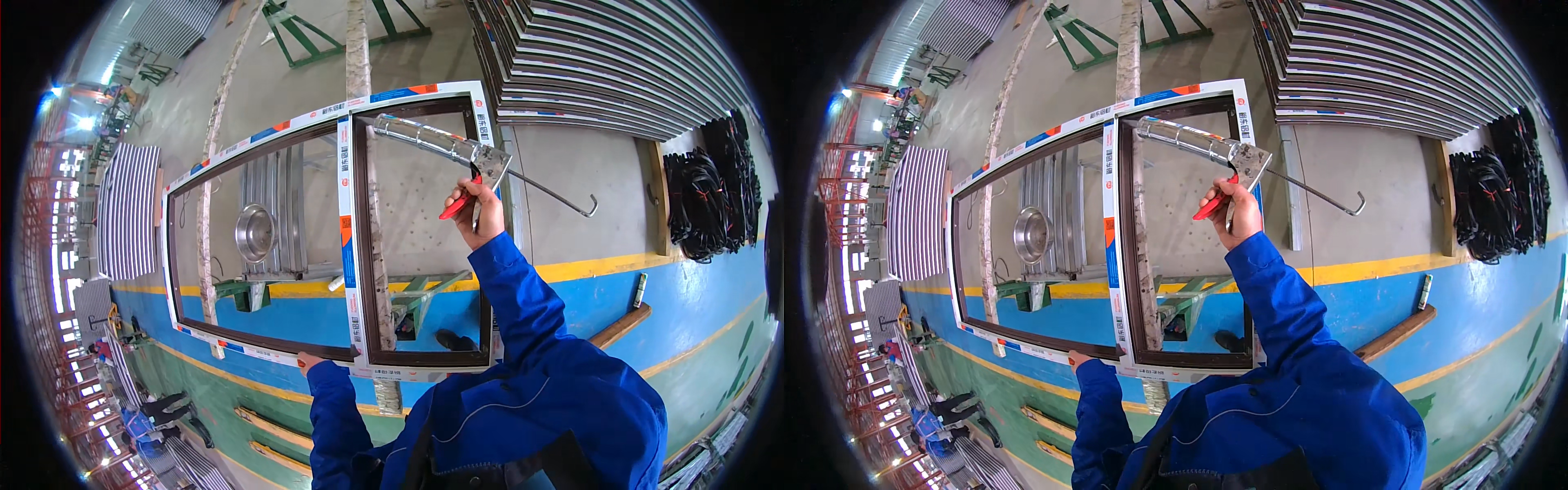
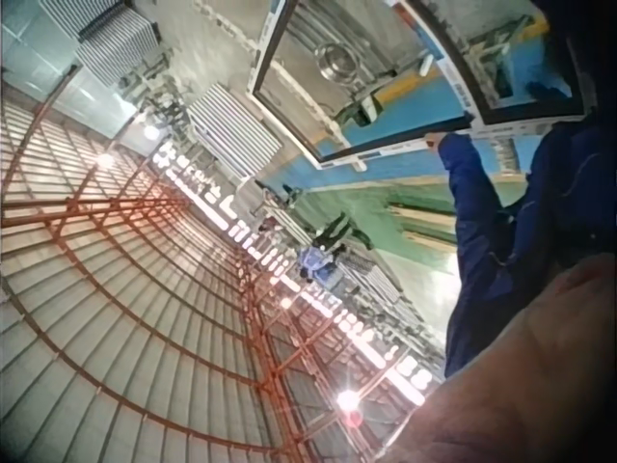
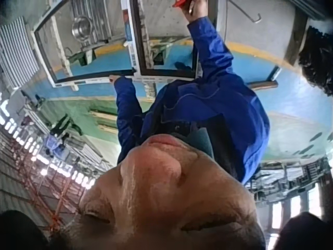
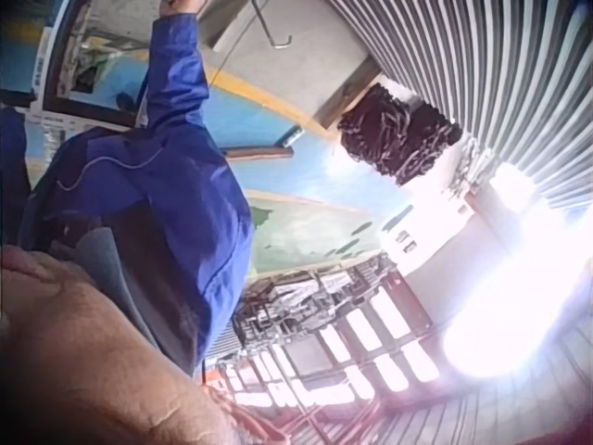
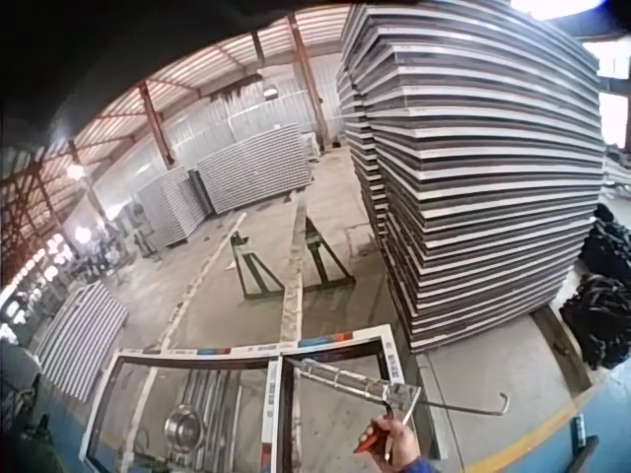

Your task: Assembling and sealing components of a metal window frame on a workshop floor.

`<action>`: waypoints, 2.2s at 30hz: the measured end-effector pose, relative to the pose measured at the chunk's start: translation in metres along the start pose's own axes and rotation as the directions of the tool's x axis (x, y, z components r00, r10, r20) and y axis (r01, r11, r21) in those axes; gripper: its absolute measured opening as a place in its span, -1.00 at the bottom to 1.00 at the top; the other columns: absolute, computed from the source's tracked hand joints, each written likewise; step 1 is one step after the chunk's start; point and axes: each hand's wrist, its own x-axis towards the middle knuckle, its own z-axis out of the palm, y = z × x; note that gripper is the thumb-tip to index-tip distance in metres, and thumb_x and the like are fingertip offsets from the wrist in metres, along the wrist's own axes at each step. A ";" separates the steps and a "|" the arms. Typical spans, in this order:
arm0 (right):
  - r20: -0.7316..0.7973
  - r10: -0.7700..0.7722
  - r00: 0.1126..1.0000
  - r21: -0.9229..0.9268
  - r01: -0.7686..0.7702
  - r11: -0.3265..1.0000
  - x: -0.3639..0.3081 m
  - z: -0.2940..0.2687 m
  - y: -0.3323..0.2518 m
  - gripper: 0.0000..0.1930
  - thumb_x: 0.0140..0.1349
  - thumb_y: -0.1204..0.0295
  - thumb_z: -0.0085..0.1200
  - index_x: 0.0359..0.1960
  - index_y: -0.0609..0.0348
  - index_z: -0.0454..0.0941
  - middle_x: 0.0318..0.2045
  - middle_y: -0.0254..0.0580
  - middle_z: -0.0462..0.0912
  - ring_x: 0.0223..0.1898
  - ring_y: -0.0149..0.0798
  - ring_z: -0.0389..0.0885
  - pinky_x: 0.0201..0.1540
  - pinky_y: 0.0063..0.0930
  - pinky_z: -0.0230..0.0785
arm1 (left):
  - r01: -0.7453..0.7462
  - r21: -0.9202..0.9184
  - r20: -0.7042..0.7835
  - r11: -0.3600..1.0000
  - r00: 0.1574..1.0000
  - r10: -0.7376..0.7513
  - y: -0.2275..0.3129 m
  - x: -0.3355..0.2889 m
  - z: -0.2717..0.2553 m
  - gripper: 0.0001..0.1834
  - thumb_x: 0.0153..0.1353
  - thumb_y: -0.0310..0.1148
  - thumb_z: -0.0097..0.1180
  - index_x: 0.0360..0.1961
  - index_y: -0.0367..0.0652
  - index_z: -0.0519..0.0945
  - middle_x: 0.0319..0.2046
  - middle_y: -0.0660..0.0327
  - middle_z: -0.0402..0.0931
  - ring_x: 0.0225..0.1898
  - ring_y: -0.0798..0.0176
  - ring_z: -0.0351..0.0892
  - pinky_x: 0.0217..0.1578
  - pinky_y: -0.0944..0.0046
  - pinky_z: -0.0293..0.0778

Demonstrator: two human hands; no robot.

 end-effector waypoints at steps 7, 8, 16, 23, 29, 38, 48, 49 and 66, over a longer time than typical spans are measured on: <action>-0.017 -0.007 1.000 0.044 0.007 0.999 0.007 -0.001 -0.004 -0.86 0.22 0.42 -0.06 -0.30 0.24 0.45 -0.52 -0.13 0.58 -0.45 -0.10 0.62 -0.35 -0.25 0.54 | 0.285 -0.208 0.083 0.936 0.958 -0.273 0.043 -0.023 0.011 -0.40 0.22 0.04 -0.03 -0.09 -0.39 0.56 -0.15 -0.11 0.60 -0.20 -0.12 0.64 -0.19 0.01 0.60; -0.018 -0.005 1.000 0.050 0.006 0.999 0.007 0.000 -0.003 -0.86 0.22 0.42 -0.06 -0.30 0.24 0.45 -0.52 -0.13 0.58 -0.45 -0.10 0.62 -0.35 -0.25 0.54 | 0.279 -0.200 0.081 0.939 0.960 -0.267 0.048 -0.020 0.016 -0.40 0.22 0.04 -0.03 -0.09 -0.39 0.56 -0.15 -0.11 0.60 -0.20 -0.12 0.64 -0.19 0.01 0.60; -0.052 0.000 0.999 -0.026 -0.002 1.000 0.003 0.003 -0.006 -0.85 0.24 0.42 -0.13 -0.29 0.23 0.44 -0.51 -0.13 0.58 -0.46 -0.14 0.62 -0.37 -0.26 0.53 | 0.241 -0.131 0.098 0.962 0.968 -0.229 0.046 -0.020 0.000 -0.42 0.23 0.02 -0.03 -0.10 -0.38 0.56 -0.15 -0.11 0.60 -0.20 -0.11 0.64 -0.20 0.02 0.60; -0.047 0.007 0.999 -0.040 -0.009 0.999 0.002 0.002 -0.005 -0.85 0.24 0.41 -0.13 -0.29 0.22 0.43 -0.51 -0.12 0.57 -0.46 -0.15 0.62 -0.38 -0.24 0.54 | 0.217 -0.079 0.104 0.973 0.972 -0.209 0.057 -0.022 0.008 -0.44 0.24 0.01 -0.03 -0.10 -0.37 0.56 -0.15 -0.10 0.60 -0.20 -0.10 0.64 -0.20 0.02 0.60; -0.048 0.000 0.999 -0.034 -0.001 0.999 0.008 0.000 -0.002 -0.84 0.25 0.40 -0.12 -0.28 0.22 0.44 -0.50 -0.13 0.57 -0.46 -0.15 0.62 -0.37 -0.23 0.53 | 0.197 -0.030 0.116 0.980 0.974 -0.193 0.049 -0.029 -0.001 -0.46 0.24 -0.01 -0.03 -0.10 -0.36 0.56 -0.16 -0.10 0.60 -0.21 -0.10 0.63 -0.21 0.02 0.60; -0.035 0.025 0.999 -0.003 -0.025 1.000 0.010 -0.001 -0.002 -0.85 0.25 0.40 -0.11 -0.28 0.22 0.44 -0.50 -0.13 0.57 -0.46 -0.13 0.61 -0.36 -0.22 0.51 | 0.160 0.048 0.133 0.986 0.977 -0.165 0.059 -0.027 0.005 -0.48 0.25 -0.02 -0.03 -0.11 -0.35 0.56 -0.16 -0.10 0.60 -0.21 -0.09 0.63 -0.21 0.03 0.59; -0.041 0.012 0.999 -0.020 -0.012 1.000 0.006 0.001 0.000 -0.87 0.23 0.42 -0.11 -0.30 0.21 0.43 -0.51 -0.13 0.56 -0.48 -0.15 0.60 -0.38 -0.28 0.51 | 0.113 0.125 0.151 0.986 0.980 -0.131 0.073 -0.029 0.015 -0.51 0.27 -0.04 -0.03 -0.11 -0.33 0.55 -0.17 -0.09 0.60 -0.21 -0.08 0.63 -0.22 0.04 0.59; -0.058 0.004 0.998 -0.024 -0.005 1.000 0.007 0.002 0.000 -0.87 0.23 0.42 -0.11 -0.31 0.21 0.43 -0.51 -0.13 0.56 -0.48 -0.15 0.60 -0.39 -0.28 0.51 | 0.107 0.132 0.155 0.985 0.980 -0.127 0.075 -0.028 0.017 -0.51 0.27 -0.05 -0.03 -0.11 -0.33 0.55 -0.17 -0.09 0.60 -0.21 -0.08 0.63 -0.22 0.04 0.59; -0.085 -0.033 0.996 -0.089 0.026 0.996 -0.001 -0.001 -0.001 -0.84 0.21 0.41 -0.07 -0.29 0.25 0.44 -0.52 -0.12 0.56 -0.51 -0.18 0.60 -0.44 -0.30 0.52 | 0.073 0.221 0.146 0.973 0.984 -0.106 0.079 -0.031 0.014 -0.55 0.29 -0.08 -0.04 -0.12 -0.31 0.55 -0.18 -0.08 0.61 -0.21 -0.07 0.63 -0.23 0.05 0.59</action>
